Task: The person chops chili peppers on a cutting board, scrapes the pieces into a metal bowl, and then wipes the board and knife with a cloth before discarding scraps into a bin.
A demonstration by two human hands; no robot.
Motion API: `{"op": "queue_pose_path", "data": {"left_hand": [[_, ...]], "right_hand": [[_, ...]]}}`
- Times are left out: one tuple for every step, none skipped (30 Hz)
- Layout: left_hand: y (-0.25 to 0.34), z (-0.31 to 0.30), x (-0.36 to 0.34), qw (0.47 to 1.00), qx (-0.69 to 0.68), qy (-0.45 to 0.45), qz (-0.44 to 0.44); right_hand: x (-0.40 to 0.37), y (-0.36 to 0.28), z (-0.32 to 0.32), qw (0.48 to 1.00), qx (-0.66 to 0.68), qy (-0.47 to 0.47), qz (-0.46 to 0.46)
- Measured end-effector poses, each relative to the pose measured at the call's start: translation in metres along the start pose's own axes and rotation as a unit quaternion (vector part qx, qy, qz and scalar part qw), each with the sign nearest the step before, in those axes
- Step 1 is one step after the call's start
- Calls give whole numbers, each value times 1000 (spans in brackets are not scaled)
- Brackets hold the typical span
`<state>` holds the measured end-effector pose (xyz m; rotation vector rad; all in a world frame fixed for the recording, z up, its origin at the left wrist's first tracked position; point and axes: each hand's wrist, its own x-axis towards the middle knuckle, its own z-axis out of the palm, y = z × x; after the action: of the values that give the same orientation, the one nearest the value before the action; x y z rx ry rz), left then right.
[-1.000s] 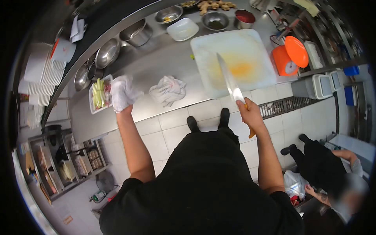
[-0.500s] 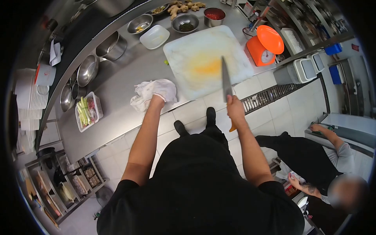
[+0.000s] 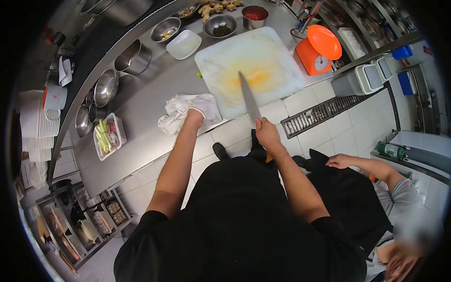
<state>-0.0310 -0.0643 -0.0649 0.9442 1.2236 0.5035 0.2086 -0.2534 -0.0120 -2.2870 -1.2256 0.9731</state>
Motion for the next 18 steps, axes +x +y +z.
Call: {"op": "queue_pose_path", "data": {"left_hand": [[-6, -2, 5, 1000, -9, 0, -3], [-12, -6, 10, 1000, -19, 1, -6], [-17, -7, 12, 1000, -27, 8, 0], [-21, -8, 15, 999, -35, 16, 5], [-24, -10, 17, 999, -41, 23, 11], [-22, -8, 16, 999, -28, 37, 11], [-15, -2, 11, 999, -15, 49, 11], [-7, 3, 6, 998, -3, 59, 11], [5, 6, 0, 998, -27, 53, -13], [16, 8, -6, 997, -51, 46, -37], [27, 8, -11, 995, -73, 39, -61], [24, 3, -8, 987, -149, 24, -55], [14, -7, 1, 973, -225, 9, -49], [-1, -18, 11, 953, -300, -6, -45], [-32, -36, 37, 981, -176, 2, 85], [-69, -57, 75, 976, -47, 9, 215], [-51, -49, 63, 970, -190, -12, 152], [-31, -41, 49, 939, -333, -15, 89]], "right_hand": [[-4, -12, -3, 999, 0, -31, 12], [-3, -15, 2, 999, 9, -36, 6], [-3, -18, 8, 999, 18, -43, -2], [-2, -22, 13, 998, 28, -49, -10], [0, -24, 16, 997, 32, -67, -16], [-2, -30, 13, 996, 37, -84, -20], [-3, -33, 13, 994, 41, -100, -23], [-3, -38, 16, 992, 32, -117, -42], [-3, -43, 20, 989, 23, -132, -62], [-3, -47, 22, 986, 14, -146, -80], [-3, -51, 24, 984, 19, -153, -85], [-4, -55, 24, 983, 24, -160, -88], [-4, -57, 21, 981, 29, -166, -92], [-4, -59, 14, 980, 29, -172, -94], [-5, -62, 5, 979, 28, -178, -96], [-6, -65, -3, 978, 28, -184, -98], [-5, -63, -10, 977, 18, -181, -110], [-4, -56, -20, 977, 7, -177, -122]]}}
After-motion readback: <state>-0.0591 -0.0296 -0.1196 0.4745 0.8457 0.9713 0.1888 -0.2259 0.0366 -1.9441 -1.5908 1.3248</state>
